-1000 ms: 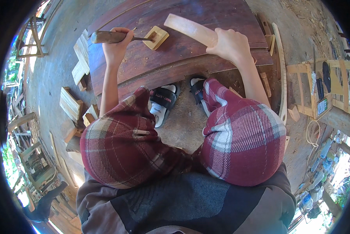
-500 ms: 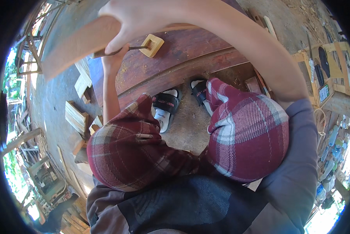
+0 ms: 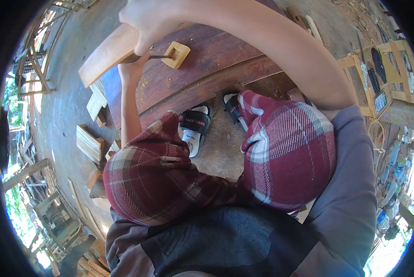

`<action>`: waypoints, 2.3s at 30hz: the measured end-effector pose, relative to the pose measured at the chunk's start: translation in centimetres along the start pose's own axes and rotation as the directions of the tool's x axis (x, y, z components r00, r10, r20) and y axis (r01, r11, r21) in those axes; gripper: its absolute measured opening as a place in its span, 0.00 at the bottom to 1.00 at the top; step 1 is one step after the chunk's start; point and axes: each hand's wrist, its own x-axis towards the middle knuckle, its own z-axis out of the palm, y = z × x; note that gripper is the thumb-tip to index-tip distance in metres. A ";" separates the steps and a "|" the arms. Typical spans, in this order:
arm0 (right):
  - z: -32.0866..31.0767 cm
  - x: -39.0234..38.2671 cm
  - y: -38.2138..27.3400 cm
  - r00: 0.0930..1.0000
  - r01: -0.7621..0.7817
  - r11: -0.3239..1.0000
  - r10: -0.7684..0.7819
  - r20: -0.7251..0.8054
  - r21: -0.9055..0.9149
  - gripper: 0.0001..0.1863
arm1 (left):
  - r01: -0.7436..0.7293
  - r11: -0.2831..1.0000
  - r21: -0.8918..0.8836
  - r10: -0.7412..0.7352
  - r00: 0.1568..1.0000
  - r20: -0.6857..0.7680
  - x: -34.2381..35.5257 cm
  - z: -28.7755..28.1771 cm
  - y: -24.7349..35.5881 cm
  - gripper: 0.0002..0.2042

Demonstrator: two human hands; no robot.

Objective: Use a chisel and mallet to carve out a hole in a wooden block.

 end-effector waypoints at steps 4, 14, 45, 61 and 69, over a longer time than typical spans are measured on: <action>0.5 0.4 -0.9 0.974 -0.001 0.996 0.022 -0.227 0.091 0.27 | 0.110 0.973 0.205 -0.115 0.993 0.013 0.0 -1.8 -1.9 0.18; 2.2 0.3 -0.8 0.982 0.031 0.993 -0.009 -0.187 0.115 0.26 | -0.052 0.997 0.049 0.053 0.998 -0.030 -0.4 -1.8 -4.5 0.24; 3.1 1.2 -1.6 0.992 0.001 0.970 0.031 -0.126 0.242 0.34 | -0.235 0.972 0.008 0.233 0.962 -0.142 -1.2 -2.7 -2.5 0.15; 17.7 -4.1 6.1 0.871 -0.492 0.817 0.460 0.174 0.301 0.37 | 0.011 0.991 -0.136 -0.022 0.996 -0.086 -2.4 -3.0 -0.3 0.07; 18.5 -5.9 6.9 0.814 -0.580 0.767 0.529 0.240 0.276 0.41 | 0.018 0.972 -0.236 -0.045 0.993 -0.113 -1.8 -1.5 0.3 0.08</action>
